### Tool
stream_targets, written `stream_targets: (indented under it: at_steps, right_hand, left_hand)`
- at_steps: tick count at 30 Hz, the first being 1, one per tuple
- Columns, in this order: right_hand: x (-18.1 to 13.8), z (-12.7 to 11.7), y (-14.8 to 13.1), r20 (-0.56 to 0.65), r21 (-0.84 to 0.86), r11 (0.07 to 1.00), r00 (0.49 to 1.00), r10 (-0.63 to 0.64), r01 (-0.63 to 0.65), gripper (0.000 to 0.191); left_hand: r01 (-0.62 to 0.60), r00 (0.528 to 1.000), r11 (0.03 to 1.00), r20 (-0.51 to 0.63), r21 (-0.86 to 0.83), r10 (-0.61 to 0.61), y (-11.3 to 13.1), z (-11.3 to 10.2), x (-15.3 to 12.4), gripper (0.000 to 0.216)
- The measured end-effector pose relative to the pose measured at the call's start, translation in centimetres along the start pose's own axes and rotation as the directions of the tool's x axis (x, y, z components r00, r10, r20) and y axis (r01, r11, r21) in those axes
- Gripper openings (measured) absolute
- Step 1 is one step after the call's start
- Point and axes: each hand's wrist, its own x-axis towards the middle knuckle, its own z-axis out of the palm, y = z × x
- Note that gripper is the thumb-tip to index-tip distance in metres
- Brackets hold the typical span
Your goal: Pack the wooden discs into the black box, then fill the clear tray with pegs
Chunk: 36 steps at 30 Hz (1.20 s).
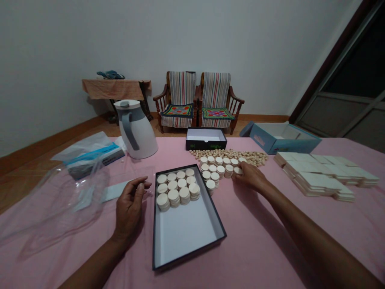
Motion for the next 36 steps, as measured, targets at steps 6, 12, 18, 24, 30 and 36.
stream_targets:
  at_steps: [6, 12, 18, 24, 30, 36]
  right_hand:
    - [0.3, -0.1, 0.0, 0.016, -0.048, 0.998, 0.999, -0.043, 0.044, 0.027]
    - [-0.1, -0.2, -0.1, -0.023, -0.009, 0.994, 0.994, -0.110, 0.110, 0.023]
    - [-1.9, -3.0, -1.7, -0.084, -0.076, 0.990, 0.989, -0.122, 0.116, 0.012]
    - [-7.4, -4.7, -9.4, -0.012, 0.176, 0.888, 0.903, -0.430, 0.425, 0.009]
    - [-11.1, -0.8, -15.7, 0.242, 0.283, 0.723, 0.682, -0.690, 0.631, 0.021]
    - [-11.3, 1.2, -18.3, 0.324, 0.174, 0.638, 0.568, -0.757, 0.750, 0.033]
  left_hand:
    - [0.035, 0.999, 0.999, 0.025, -0.033, -0.035, 0.0, 0.1, -0.1, 0.038]
    - [0.032, 0.996, 0.998, 0.083, -0.047, -0.028, -0.6, 0.1, -0.4, 0.038]
    - [0.022, 0.990, 0.998, 0.143, -0.052, -0.015, -0.5, 0.3, -0.7, 0.034]
    - [0.023, 0.978, 0.999, 0.206, -0.038, -0.015, -0.7, 0.2, -0.8, 0.037]
    - [0.080, 0.968, 0.990, 0.244, -0.118, -0.049, -0.7, 0.1, -1.1, 0.034]
    - [0.101, 0.969, 0.984, 0.240, -0.144, -0.064, -1.0, 0.1, -1.2, 0.035]
